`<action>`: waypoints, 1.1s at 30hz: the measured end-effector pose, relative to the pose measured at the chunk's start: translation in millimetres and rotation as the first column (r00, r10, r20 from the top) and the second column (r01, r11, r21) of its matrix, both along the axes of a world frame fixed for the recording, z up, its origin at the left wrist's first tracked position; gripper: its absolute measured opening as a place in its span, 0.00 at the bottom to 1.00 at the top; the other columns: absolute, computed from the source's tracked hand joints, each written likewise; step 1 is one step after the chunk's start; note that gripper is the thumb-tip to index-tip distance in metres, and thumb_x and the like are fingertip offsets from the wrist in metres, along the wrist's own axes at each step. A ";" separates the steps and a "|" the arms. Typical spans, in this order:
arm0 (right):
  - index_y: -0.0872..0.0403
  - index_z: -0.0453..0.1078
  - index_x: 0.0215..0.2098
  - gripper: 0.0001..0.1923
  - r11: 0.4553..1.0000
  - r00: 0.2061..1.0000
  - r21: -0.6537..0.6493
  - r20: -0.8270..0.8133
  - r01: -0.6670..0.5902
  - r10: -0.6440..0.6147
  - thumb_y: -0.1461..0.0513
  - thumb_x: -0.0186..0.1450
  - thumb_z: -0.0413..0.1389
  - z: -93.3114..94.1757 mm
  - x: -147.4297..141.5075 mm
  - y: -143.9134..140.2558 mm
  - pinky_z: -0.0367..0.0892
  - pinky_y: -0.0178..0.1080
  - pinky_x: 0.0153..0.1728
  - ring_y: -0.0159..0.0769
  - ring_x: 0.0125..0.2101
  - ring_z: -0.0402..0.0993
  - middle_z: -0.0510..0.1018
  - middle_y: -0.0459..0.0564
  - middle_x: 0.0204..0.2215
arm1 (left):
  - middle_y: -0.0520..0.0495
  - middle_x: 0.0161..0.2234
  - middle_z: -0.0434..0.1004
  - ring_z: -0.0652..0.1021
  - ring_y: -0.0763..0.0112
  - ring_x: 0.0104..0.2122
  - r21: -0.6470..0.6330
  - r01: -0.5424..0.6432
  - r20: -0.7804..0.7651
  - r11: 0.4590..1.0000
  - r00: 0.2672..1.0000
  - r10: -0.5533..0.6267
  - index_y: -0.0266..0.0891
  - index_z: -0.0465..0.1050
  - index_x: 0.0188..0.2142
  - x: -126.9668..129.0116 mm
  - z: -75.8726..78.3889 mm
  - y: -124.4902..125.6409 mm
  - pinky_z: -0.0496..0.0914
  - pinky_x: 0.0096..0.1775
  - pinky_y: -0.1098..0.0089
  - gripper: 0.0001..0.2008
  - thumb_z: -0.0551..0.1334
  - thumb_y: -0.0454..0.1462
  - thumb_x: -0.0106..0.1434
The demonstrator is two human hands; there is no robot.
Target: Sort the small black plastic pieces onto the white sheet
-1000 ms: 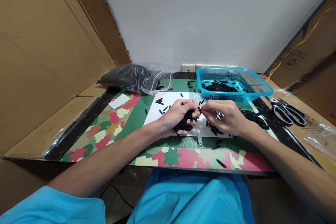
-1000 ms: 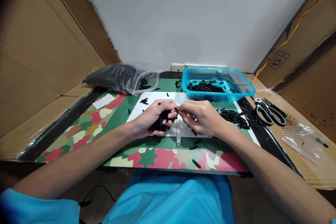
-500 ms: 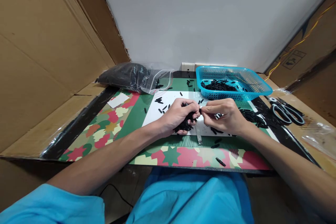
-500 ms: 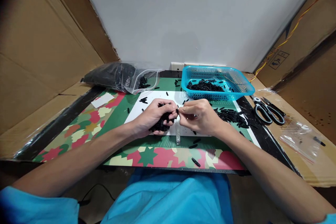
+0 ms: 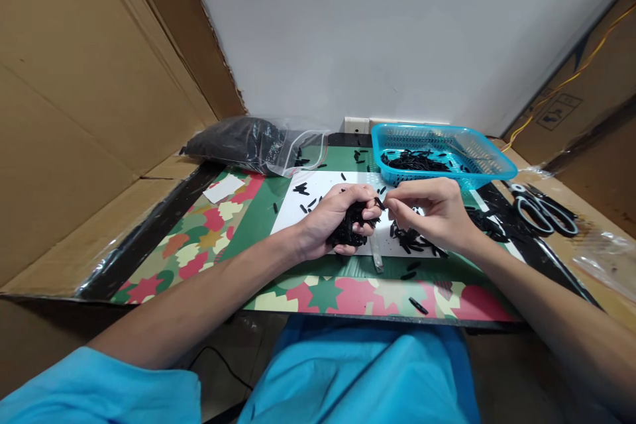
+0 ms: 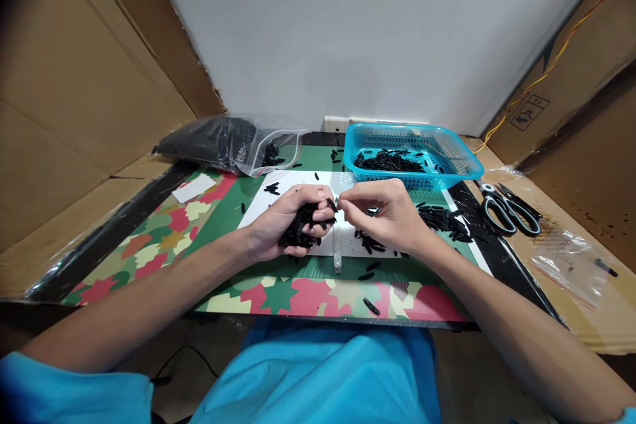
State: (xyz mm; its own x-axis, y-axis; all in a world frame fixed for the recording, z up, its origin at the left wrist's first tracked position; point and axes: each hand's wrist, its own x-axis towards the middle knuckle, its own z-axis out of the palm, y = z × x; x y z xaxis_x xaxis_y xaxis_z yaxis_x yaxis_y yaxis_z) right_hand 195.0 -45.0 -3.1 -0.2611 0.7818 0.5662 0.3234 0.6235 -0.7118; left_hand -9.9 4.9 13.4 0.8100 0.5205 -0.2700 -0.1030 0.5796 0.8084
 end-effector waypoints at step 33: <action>0.55 0.69 0.35 0.10 0.936 0.995 -0.337 0.054 0.097 -0.084 0.57 0.71 0.55 -12.9 0.0 16.3 0.56 0.31 0.19 0.27 0.19 0.61 0.67 0.40 0.20 | 0.56 0.28 0.60 0.62 0.80 0.19 0.061 0.062 -0.123 0.996 0.991 -0.054 0.40 0.65 0.30 1.1 4.1 -2.7 0.56 0.10 0.82 0.12 0.66 0.42 0.62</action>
